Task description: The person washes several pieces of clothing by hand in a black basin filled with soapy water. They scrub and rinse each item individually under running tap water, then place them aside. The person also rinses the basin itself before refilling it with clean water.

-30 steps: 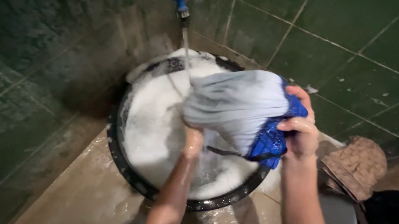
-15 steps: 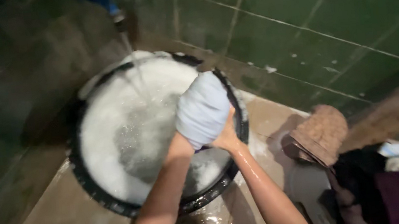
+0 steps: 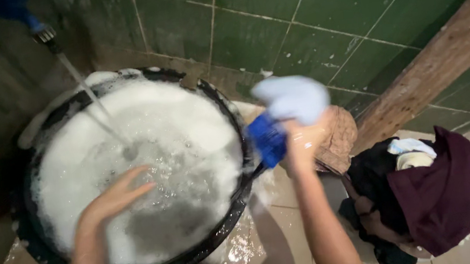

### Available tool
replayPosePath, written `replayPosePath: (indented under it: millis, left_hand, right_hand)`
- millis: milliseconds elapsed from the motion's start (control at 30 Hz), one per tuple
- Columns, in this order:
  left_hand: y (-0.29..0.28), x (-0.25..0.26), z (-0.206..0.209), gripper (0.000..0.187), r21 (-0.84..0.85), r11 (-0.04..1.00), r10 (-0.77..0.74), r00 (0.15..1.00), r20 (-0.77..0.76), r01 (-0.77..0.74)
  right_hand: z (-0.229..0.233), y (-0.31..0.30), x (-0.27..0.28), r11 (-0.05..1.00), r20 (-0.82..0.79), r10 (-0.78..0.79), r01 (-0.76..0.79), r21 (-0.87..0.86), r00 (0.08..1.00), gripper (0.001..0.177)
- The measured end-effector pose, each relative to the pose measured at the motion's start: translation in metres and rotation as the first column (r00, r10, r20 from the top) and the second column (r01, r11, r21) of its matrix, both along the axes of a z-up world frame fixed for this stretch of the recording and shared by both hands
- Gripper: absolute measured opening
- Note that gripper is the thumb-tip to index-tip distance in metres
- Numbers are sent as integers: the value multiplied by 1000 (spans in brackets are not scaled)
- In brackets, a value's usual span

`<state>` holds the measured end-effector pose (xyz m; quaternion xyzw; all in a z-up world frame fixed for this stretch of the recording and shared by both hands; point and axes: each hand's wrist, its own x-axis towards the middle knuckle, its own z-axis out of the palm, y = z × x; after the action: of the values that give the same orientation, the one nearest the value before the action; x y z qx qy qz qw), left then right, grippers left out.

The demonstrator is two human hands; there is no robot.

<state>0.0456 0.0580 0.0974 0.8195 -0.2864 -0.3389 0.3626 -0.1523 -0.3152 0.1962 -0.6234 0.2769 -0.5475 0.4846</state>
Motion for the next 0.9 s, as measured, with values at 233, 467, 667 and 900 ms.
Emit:
replayPosePath:
  millis: [233,467,667,900]
  left_hand:
    - [70,12,23,54,-186,744,528,734,-426,-642]
    - [55,9,12,47,-245,695,493,697,-521,-676]
    - [37,16,-15,53,-312,701,421,726,-544,-641]
    - [28,15,-35,56,-448,552,401,695,-597,-703]
  right_hand:
    - [-46,-146,-6,891,388,-453,418,175,803,109]
    - [-195,-206,-24,378,-520,-660,838,392,542,113]
    - [-190,-196,-19,459,-482,-726,868,190,490,104]
    - [-145,76,65,890,-545,431,-437,127,719,35]
